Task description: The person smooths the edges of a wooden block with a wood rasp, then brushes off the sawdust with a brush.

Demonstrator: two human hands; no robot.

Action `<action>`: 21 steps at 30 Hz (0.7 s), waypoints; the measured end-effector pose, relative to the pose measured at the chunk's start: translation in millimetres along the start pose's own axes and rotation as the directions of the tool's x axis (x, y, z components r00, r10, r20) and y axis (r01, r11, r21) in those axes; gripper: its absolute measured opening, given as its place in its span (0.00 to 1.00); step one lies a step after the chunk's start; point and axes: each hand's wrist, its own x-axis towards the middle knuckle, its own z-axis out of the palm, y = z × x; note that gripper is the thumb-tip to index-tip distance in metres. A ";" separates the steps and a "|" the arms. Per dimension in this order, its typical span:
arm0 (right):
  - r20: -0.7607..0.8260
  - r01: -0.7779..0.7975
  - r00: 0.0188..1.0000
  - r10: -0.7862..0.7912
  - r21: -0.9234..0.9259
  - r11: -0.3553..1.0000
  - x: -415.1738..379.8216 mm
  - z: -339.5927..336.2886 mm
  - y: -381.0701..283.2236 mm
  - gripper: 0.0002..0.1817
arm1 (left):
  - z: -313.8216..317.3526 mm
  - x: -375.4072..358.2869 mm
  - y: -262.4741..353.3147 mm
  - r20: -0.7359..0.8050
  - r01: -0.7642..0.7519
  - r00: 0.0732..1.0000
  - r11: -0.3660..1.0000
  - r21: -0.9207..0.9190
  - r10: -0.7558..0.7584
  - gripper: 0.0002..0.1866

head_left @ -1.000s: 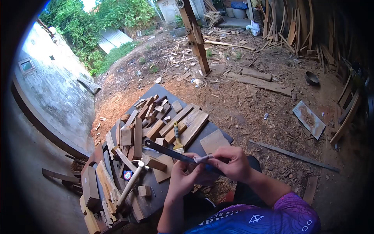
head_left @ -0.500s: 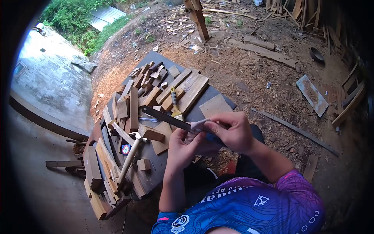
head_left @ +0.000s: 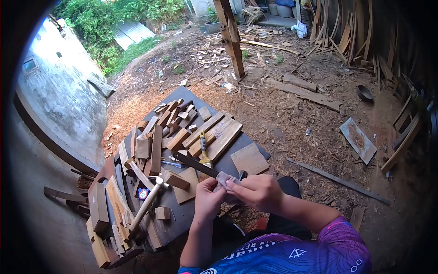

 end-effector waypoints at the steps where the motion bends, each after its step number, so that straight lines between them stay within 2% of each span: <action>1: 0.028 0.004 1.000 -0.004 -0.015 1.000 -1.5 0.2 -0.7 0.21 | -0.1 0.2 0.1 -0.004 0.000 1.000 1.000 -0.019 0.000 0.10; 5: 0.079 -0.002 0.997 0.006 -0.052 0.999 -4.3 2.2 -1.0 0.27 | -4.5 1.8 -2.0 0.006 0.019 1.000 0.999 -0.043 -0.019 0.11; 8: 0.079 -0.040 0.996 0.047 -0.094 0.995 -6.2 4.3 -0.9 0.27 | -8.9 1.0 1.0 0.102 0.048 0.994 0.980 -0.192 -0.028 0.14; 11: 0.041 -0.064 0.997 0.068 -0.109 0.992 -2.8 5.6 0.5 0.24 | -2.7 -2.2 13.6 0.074 0.090 0.995 0.939 -0.332 -0.069 0.15; 14: 0.116 -0.068 0.990 0.085 -0.144 0.987 -5.9 6.4 -3.6 0.28 | -7.2 3.6 5.5 0.064 -0.012 0.998 0.989 -0.145 0.021 0.13; 18: 0.195 -0.097 0.972 0.135 -0.192 0.977 -8.8 13.4 -8.9 0.25 | 7.9 4.4 9.9 -0.077 -0.099 0.992 0.995 -0.015 0.098 0.11; 21: 0.181 -0.119 0.972 0.149 -0.164 0.979 -8.8 5.4 -12.8 0.20 | 8.4 3.1 6.5 -0.113 -0.134 0.984 0.990 0.053 0.139 0.11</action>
